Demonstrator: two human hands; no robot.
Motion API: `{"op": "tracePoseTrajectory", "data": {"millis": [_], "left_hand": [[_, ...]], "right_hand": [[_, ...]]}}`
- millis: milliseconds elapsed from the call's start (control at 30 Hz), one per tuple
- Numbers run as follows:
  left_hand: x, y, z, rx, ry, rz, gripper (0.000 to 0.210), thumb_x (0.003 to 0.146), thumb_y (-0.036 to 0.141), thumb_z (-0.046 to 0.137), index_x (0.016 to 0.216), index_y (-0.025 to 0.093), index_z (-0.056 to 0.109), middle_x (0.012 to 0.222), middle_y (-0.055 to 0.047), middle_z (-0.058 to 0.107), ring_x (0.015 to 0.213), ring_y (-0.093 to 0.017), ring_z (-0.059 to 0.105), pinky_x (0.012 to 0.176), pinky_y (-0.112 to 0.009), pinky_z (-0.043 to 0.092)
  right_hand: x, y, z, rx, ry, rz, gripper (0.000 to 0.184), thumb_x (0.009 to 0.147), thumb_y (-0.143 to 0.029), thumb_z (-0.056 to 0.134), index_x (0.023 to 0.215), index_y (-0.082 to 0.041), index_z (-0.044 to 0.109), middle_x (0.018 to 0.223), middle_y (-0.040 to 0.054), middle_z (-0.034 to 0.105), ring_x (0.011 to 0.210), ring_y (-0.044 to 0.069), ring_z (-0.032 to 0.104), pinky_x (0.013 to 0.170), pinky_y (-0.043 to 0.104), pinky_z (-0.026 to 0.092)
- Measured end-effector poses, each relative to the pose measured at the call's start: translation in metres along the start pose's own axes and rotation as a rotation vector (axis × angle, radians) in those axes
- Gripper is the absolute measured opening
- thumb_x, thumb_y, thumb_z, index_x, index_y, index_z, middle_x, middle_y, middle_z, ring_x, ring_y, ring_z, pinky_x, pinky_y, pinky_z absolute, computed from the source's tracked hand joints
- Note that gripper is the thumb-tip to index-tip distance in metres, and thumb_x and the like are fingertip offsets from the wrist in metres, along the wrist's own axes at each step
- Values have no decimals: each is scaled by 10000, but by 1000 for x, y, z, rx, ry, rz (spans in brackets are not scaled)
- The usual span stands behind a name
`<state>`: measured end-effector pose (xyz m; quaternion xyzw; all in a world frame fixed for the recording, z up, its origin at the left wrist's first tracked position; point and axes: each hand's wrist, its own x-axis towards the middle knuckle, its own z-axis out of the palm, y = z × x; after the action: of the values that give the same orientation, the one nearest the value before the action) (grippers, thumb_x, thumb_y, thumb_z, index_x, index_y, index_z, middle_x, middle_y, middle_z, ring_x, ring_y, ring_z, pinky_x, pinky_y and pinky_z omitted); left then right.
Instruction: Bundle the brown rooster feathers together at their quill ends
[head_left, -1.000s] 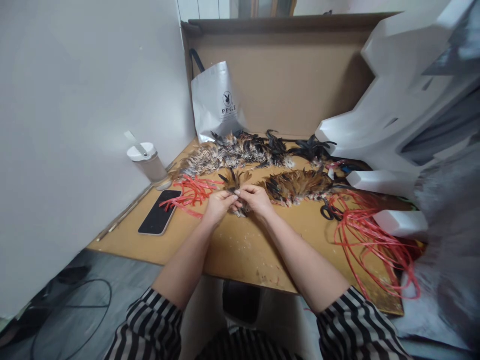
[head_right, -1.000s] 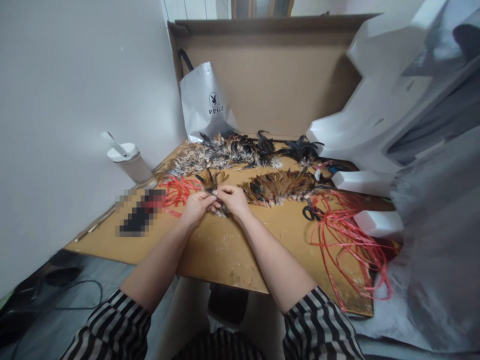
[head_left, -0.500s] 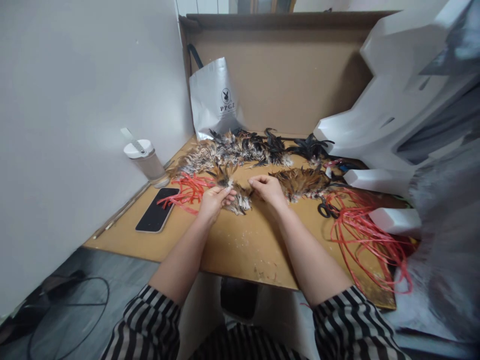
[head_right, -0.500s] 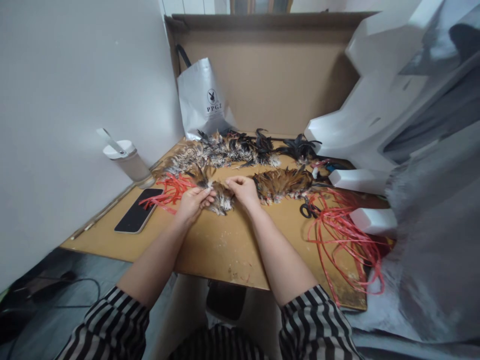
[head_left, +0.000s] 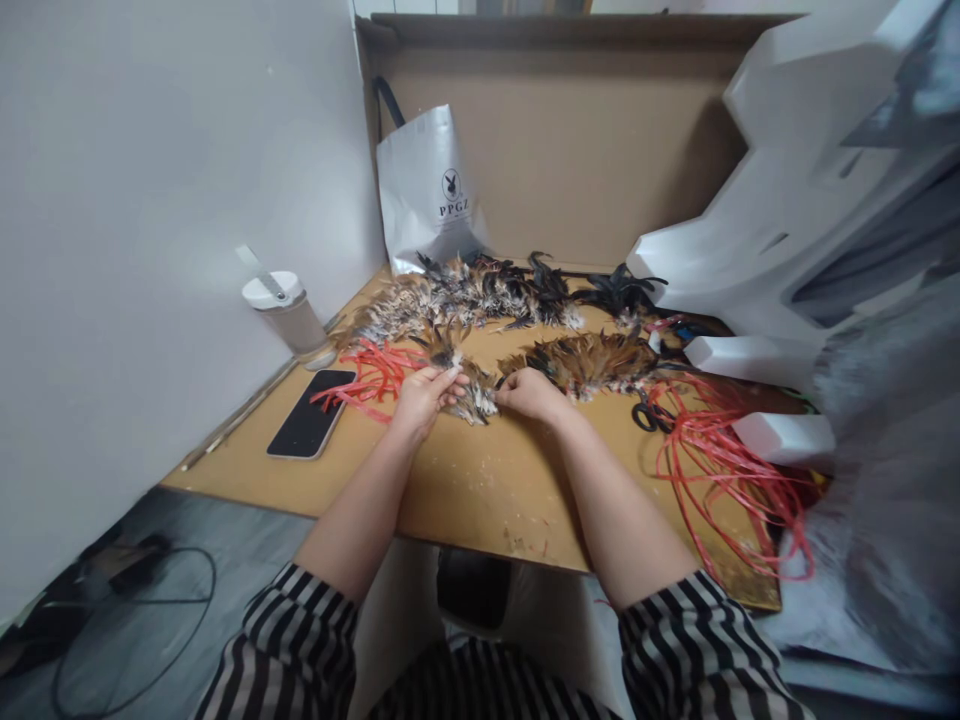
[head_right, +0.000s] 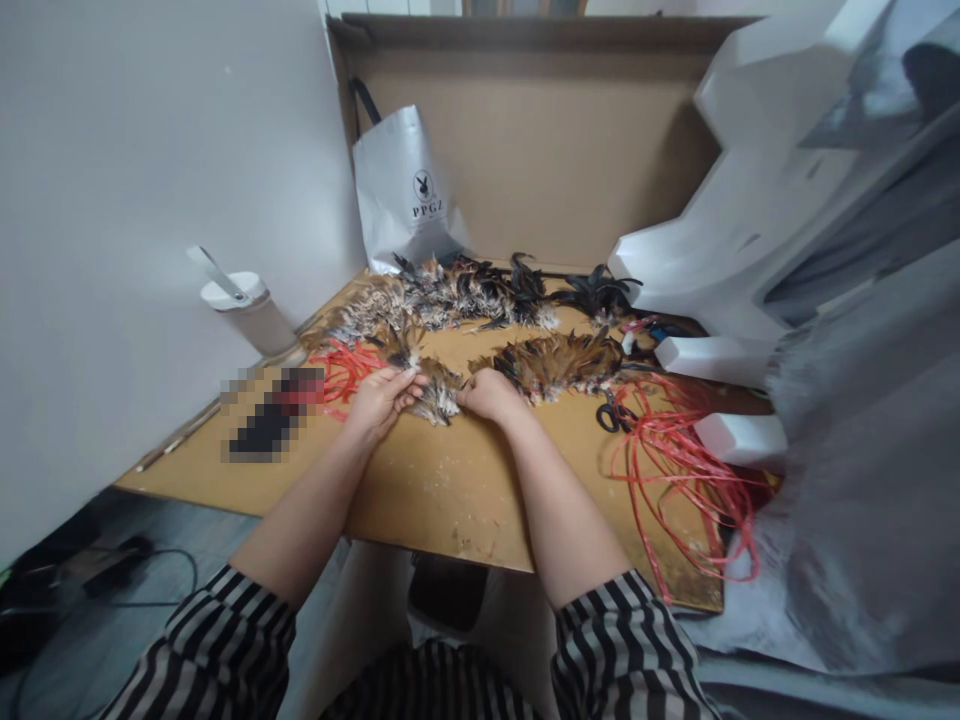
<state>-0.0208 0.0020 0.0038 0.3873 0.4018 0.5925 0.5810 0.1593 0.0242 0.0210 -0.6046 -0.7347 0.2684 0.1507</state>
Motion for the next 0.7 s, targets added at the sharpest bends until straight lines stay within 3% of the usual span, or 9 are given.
{"op": "tracePoseTrajectory", "data": {"millis": [167,333,467,700], "left_hand": [[0,-2,0,2,-28,-3,278,593,293,709,751,81,622,730,-79,667,510,-61,552,447,-154,393],[0,0,-1,4,-27,-13,267,607,286,698,766,87,619,731,-73,669,513,-58,548,456,-156,391],[0,0,-2,-9,-53,-27,262,622,272,690,798,90,624,748,-74,672,532,-59,556,473,-155,400],[1,-4,-4,-35,-131,-60,238,652,252,679,811,79,639,841,-107,677,573,-62,584,486,-142,421]], "right_hand": [[3,-2,7,-10,10,-20,97,575,-226,593,586,-145,645,532,-4,572,495,83,469,468,190,311],[5,3,7,350,22,-96,79,572,-174,538,553,-132,602,442,-25,517,397,64,396,405,186,293],[6,4,8,679,-18,-36,37,569,-173,544,580,-142,561,371,-49,471,310,43,328,328,165,236],[10,4,12,901,-79,-38,90,542,-112,572,618,-149,541,396,-45,512,326,51,403,313,141,293]]}}
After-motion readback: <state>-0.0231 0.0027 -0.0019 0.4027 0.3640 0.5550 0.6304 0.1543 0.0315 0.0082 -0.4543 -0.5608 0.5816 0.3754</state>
